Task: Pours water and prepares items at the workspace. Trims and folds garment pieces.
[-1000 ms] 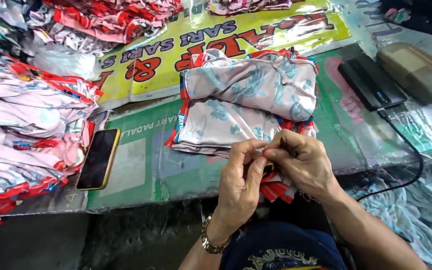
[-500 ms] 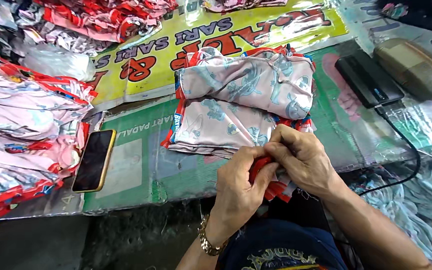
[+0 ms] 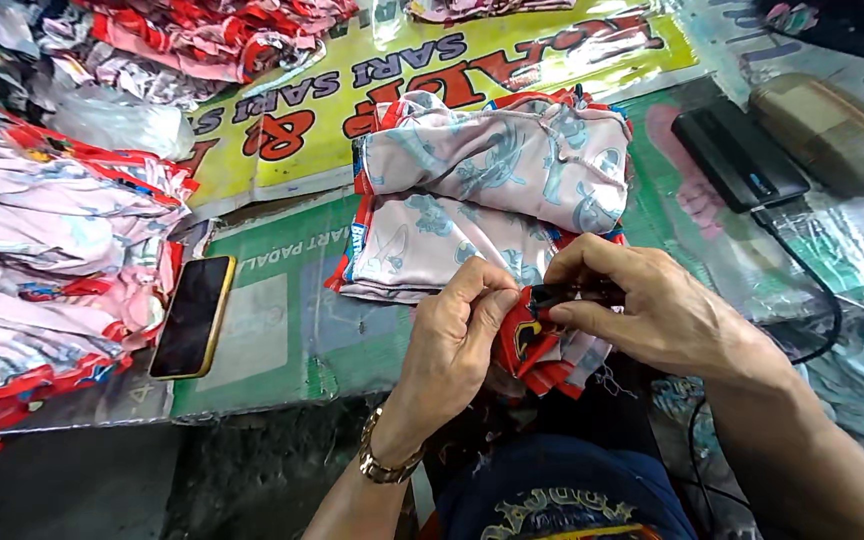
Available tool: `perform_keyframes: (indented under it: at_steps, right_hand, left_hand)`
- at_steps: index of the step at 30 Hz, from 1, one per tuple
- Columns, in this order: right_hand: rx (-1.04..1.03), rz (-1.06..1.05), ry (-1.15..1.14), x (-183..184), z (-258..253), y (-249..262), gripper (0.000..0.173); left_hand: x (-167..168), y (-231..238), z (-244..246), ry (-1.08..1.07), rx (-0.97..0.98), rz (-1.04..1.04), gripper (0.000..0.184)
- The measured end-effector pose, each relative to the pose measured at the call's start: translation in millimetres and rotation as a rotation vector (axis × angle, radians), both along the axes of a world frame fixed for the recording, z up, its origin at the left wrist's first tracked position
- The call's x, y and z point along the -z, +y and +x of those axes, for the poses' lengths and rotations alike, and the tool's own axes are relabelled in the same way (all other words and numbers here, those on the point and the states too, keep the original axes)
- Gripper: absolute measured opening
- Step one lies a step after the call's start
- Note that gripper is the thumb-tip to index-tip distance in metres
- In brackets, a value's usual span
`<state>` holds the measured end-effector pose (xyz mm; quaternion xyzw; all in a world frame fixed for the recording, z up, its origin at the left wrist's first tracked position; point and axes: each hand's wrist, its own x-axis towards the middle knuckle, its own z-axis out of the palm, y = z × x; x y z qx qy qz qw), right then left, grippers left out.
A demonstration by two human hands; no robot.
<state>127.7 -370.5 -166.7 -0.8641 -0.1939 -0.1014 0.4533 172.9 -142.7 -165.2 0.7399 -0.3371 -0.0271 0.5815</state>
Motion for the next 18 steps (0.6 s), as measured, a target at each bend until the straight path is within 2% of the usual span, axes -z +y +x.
perform_keyframes:
  at_steps: [10, 18]
  right_hand:
    - [-0.111, -0.097, -0.076, -15.2, 14.7, 2.2, 0.015]
    - [-0.194, 0.062, 0.028, -6.7, 21.8, 2.9, 0.007]
  left_hand:
    - [-9.8, -1.6, 3.7, -0.147, 0.013, 0.138, 0.007]
    - [-6.8, -2.9, 10.7, -0.199, 0.051, 0.139, 0.007]
